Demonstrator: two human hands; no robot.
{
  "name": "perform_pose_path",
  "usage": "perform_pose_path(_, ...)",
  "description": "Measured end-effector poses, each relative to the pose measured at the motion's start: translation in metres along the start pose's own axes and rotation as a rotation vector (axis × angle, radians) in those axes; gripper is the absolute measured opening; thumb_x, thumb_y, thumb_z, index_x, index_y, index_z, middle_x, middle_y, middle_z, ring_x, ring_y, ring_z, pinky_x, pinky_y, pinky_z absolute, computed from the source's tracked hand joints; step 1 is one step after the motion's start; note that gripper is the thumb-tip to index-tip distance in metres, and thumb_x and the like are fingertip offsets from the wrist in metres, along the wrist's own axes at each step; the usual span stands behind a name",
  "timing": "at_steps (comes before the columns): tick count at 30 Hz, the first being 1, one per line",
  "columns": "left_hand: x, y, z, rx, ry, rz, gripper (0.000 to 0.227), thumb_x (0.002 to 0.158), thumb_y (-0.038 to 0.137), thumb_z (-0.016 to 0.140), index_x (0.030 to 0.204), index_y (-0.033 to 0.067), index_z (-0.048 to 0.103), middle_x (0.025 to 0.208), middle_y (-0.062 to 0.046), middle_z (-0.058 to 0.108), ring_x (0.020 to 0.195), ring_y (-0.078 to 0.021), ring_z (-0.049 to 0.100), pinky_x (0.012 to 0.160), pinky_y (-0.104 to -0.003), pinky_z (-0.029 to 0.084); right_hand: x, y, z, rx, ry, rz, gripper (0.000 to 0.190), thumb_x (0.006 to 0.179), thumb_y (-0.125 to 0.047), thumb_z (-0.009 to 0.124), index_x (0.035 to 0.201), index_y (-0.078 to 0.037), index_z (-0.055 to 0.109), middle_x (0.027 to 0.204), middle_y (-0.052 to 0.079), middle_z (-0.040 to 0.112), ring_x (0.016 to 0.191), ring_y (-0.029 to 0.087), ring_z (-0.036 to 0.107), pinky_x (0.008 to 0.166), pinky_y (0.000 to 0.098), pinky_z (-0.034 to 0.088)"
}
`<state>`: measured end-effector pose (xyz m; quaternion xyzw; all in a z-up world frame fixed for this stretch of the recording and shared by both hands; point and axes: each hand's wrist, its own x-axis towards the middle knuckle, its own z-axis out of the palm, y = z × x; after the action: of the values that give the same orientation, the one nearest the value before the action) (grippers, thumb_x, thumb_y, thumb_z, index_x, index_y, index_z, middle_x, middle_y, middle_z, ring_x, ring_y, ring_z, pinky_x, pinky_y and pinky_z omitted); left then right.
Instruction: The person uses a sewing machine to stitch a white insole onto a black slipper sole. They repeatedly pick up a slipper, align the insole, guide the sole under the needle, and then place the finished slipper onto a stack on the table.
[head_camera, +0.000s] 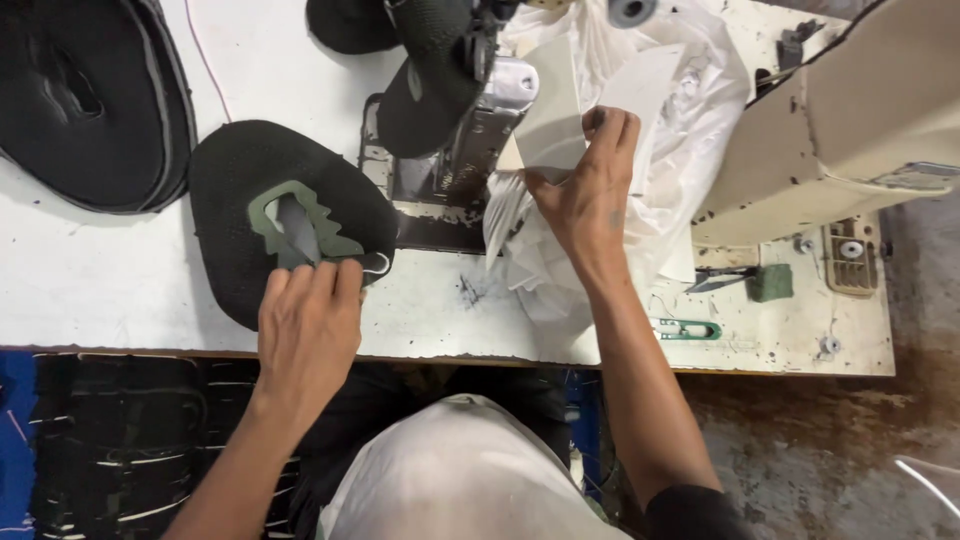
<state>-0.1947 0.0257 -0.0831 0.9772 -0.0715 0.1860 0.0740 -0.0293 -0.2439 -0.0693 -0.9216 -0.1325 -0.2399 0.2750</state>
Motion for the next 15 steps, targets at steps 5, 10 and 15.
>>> perform_pose_path(5,0.029,-0.004,-0.044,-0.248,0.047,-0.093,0.023,0.079,0.007,0.086,0.093,0.0009,0.069,0.076,-0.012,0.070,0.066,-0.0237,0.068,0.063,-0.040,0.055,-0.005,-0.003,-0.010,-0.021,0.183,-0.034,0.073,0.062,-0.017,0.102,0.115,0.002,0.056,0.117,0.020,0.048,0.105,0.035,0.055,0.087,0.0468,0.056)
perform_pose_path(10,0.040,-0.011,-0.081,-1.030,0.470,-0.302,0.028,0.093,0.009,0.083,0.109,0.0043,0.061,0.102,-0.005,0.070,0.093,-0.0126,0.071,0.087,-0.029,0.060,-0.001,0.001,-0.010,-0.067,0.107,-0.057,0.037,0.079,-0.017,0.090,0.106,-0.002,0.069,0.109,0.011,0.060,0.095,0.029,0.058,0.082,0.0453,0.049)
perform_pose_path(15,0.010,-0.031,-0.035,-1.257,0.554,-0.408,0.024,0.099,0.002,0.084,0.110,0.0030,0.062,0.105,-0.006,0.067,0.095,-0.0100,0.064,0.094,-0.025,0.055,0.006,0.016,-0.009,-0.297,0.124,-0.196,0.028,0.081,-0.022,0.088,0.096,-0.003,0.073,0.091,0.011,0.063,0.084,0.029,0.056,0.076,0.0424,0.044)
